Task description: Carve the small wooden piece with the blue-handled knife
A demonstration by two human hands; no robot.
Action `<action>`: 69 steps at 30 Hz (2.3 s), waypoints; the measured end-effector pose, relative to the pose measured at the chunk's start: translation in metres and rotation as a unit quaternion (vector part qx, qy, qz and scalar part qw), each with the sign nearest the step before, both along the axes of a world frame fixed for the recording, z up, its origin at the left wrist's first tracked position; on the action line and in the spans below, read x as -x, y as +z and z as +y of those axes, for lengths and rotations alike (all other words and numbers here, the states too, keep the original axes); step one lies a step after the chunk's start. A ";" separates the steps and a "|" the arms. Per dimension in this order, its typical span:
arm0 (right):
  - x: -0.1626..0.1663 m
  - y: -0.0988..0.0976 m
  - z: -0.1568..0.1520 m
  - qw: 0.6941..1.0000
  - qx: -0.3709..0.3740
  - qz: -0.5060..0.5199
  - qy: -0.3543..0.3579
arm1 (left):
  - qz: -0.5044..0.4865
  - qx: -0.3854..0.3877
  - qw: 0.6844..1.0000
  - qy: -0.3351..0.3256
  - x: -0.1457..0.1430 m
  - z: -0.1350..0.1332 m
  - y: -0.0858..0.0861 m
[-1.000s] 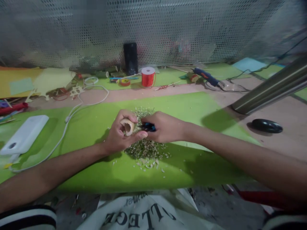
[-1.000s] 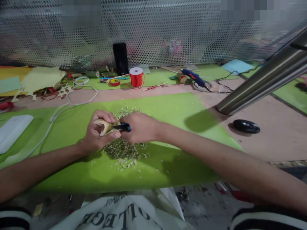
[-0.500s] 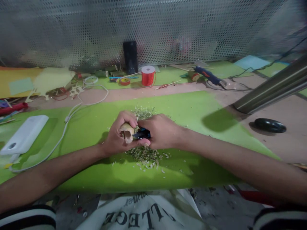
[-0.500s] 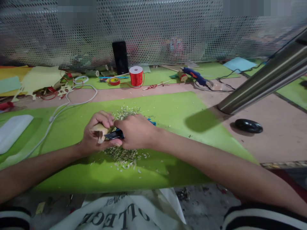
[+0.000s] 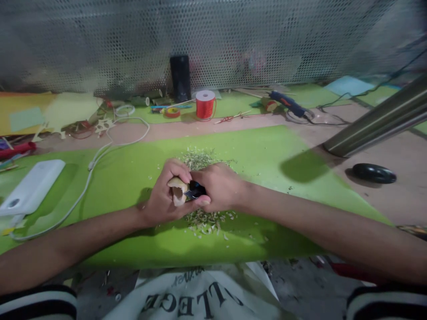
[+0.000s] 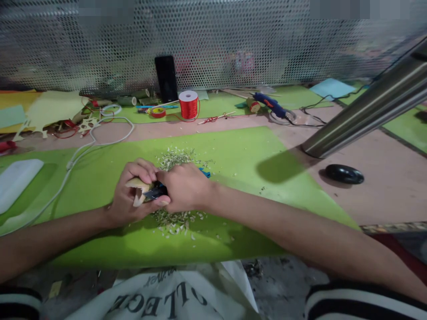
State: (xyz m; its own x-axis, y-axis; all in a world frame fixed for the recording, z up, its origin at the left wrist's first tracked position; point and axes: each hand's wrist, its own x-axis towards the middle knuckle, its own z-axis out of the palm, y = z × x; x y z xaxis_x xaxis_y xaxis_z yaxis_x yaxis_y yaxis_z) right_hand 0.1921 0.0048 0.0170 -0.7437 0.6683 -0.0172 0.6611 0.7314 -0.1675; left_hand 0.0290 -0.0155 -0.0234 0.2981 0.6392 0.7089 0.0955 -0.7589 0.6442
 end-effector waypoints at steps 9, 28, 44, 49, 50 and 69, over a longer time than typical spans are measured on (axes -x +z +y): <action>0.002 0.000 -0.001 1.000 0.002 0.004 -0.002 | -0.001 -0.013 0.999 0.039 -0.004 -0.007 0.001; 0.003 0.001 -0.001 1.000 0.003 0.002 -0.009 | 0.017 -0.071 0.996 0.054 -0.004 -0.006 0.004; -0.002 -0.008 -0.003 0.998 -0.016 0.053 0.024 | 0.020 -0.053 0.998 -0.019 0.007 0.010 -0.001; -0.005 -0.013 0.000 0.993 -0.023 0.100 0.051 | -0.011 -0.026 0.998 -0.054 0.007 0.011 -0.005; -0.006 -0.013 0.000 0.992 -0.025 0.106 0.057 | -0.019 -0.019 0.998 -0.063 0.008 0.011 -0.006; -0.004 -0.009 -0.004 0.996 -0.009 0.083 0.035 | -0.034 0.001 0.996 -0.085 0.008 0.012 -0.010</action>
